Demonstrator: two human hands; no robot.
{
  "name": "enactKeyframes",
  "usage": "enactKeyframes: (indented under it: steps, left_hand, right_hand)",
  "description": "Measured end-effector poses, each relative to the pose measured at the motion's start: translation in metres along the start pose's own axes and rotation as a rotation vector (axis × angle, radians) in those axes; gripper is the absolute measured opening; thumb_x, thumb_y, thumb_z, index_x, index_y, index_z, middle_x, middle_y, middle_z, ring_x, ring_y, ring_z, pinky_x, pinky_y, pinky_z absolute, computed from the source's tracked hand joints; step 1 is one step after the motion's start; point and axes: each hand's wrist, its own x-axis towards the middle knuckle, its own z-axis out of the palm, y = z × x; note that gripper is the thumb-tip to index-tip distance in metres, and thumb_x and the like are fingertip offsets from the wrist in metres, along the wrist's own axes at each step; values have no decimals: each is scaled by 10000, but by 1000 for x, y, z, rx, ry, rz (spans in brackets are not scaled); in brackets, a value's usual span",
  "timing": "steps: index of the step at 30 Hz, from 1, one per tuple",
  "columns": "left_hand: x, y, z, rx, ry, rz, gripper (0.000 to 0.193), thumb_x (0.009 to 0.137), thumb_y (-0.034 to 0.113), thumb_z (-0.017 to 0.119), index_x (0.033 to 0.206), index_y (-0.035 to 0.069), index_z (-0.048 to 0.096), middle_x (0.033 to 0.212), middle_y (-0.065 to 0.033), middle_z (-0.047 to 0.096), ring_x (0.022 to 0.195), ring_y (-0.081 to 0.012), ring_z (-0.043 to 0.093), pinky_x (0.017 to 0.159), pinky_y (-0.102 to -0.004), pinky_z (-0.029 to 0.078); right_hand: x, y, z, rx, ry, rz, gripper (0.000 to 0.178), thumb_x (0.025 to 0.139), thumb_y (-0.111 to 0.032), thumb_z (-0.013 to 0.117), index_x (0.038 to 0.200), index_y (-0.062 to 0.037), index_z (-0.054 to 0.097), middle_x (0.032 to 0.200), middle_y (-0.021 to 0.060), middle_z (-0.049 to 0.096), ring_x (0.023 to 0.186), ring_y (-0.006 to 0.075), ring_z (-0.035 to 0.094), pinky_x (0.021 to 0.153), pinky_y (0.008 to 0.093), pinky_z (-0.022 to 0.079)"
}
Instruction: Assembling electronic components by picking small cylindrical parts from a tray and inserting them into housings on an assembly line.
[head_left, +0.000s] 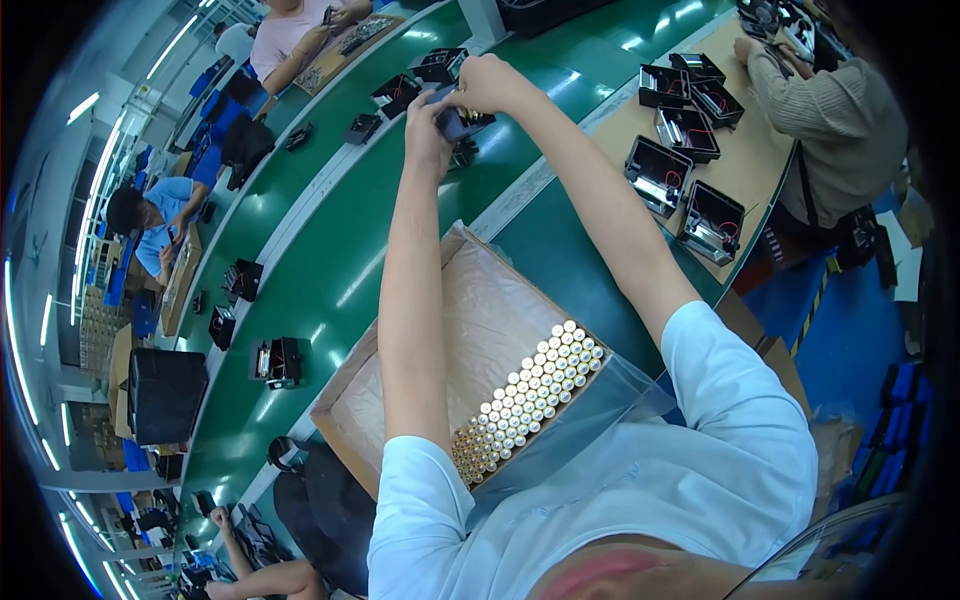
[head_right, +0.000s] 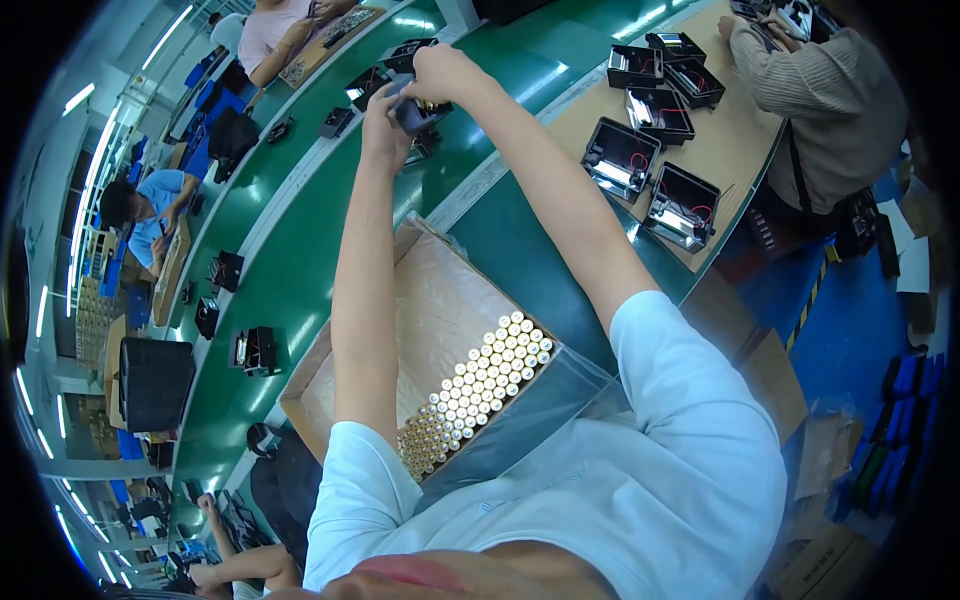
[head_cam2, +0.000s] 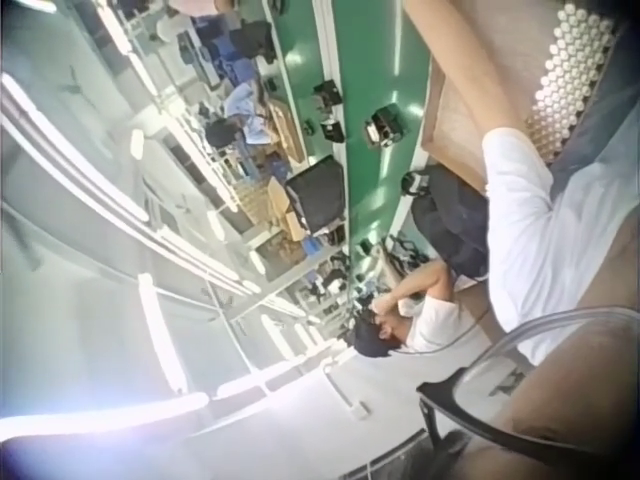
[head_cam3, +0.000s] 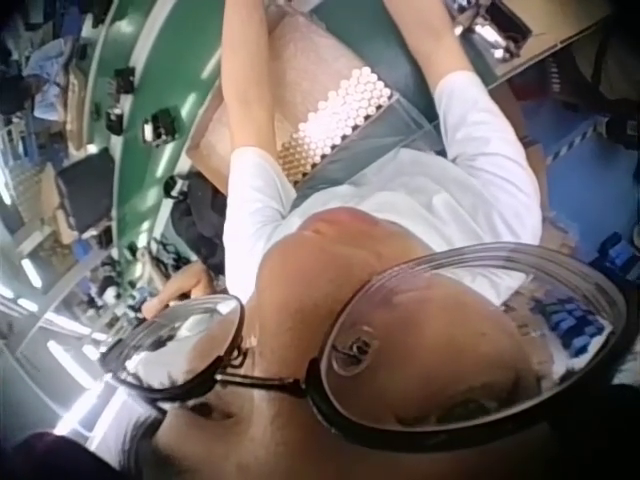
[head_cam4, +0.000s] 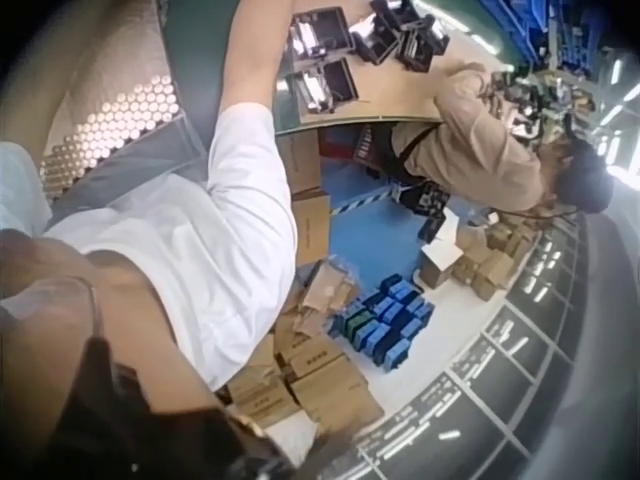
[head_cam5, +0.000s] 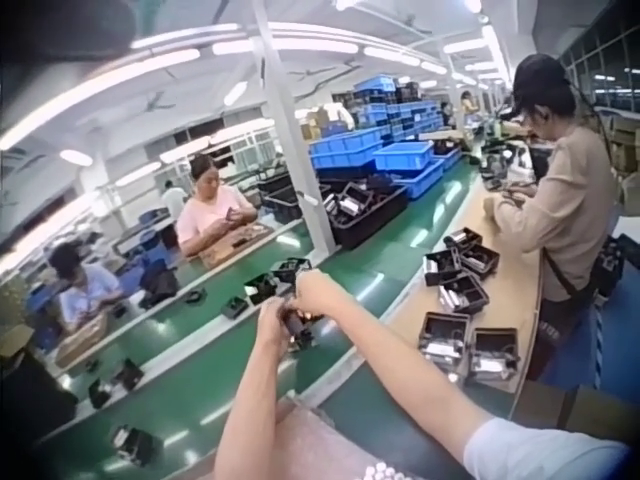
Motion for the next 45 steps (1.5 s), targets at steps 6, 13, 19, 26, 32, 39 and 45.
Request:
enactKeyframes:
  steps: [6,13,19,26,32,39,45]
  left_hand:
    - [5,-2,-1,95,145,19,410,952,187,602,1269,35,392,1076,-194,541,902,-221,609,692,-317,533]
    - [9,-7,-11,-22,351,20,415,961,181,610,1270,36,375,1144,-221,500,987,-279,600,756,-398,573]
    - [18,-4,-24,-296,513,-7,363,965,106,577,1250,-12,386,1203,-243,484,1008,-330,592,794,-503,574]
    - [20,-10,-25,-501,473,-80,355,936,2,548,1252,-52,396,1199,-262,504,1039,-361,576,835,-529,552]
    - [22,-10,-34,-438,344,-97,418,906,-26,565,1284,-38,387,1179,-265,505,1059,-379,562,871,-529,532]
    - [12,-4,-23,-327,207,-54,662,822,-64,648,1356,90,289,1274,-271,392,1114,-388,502,862,-569,507]
    - [-4,3,-9,-122,129,-46,760,777,-62,699,1389,86,274,1282,-283,385,1107,-389,507,862,-536,501]
  right_hand:
    - [-5,-20,-12,46,-173,-81,356,775,-320,734,717,31,722,597,111,649,510,245,594,570,339,526]
    - [-2,-17,-4,130,-124,-208,270,779,-287,739,783,-17,751,664,91,680,570,213,616,611,327,522]
    - [-4,-24,7,125,30,-347,226,804,-281,732,902,-81,775,792,64,719,666,219,645,665,342,522]
    - [-6,-13,16,-17,48,-264,259,854,-295,691,1009,-102,766,893,45,737,742,258,668,695,363,529]
    - [-4,-15,12,-112,-42,-188,282,878,-307,664,1050,-104,755,911,43,739,765,273,674,712,380,532]
    - [0,-12,0,34,175,-322,276,874,-288,682,1054,-90,749,895,68,737,709,245,664,680,350,531]
    - [1,-14,4,109,249,-251,258,862,-263,699,1027,-71,745,867,91,731,657,222,645,645,320,524]
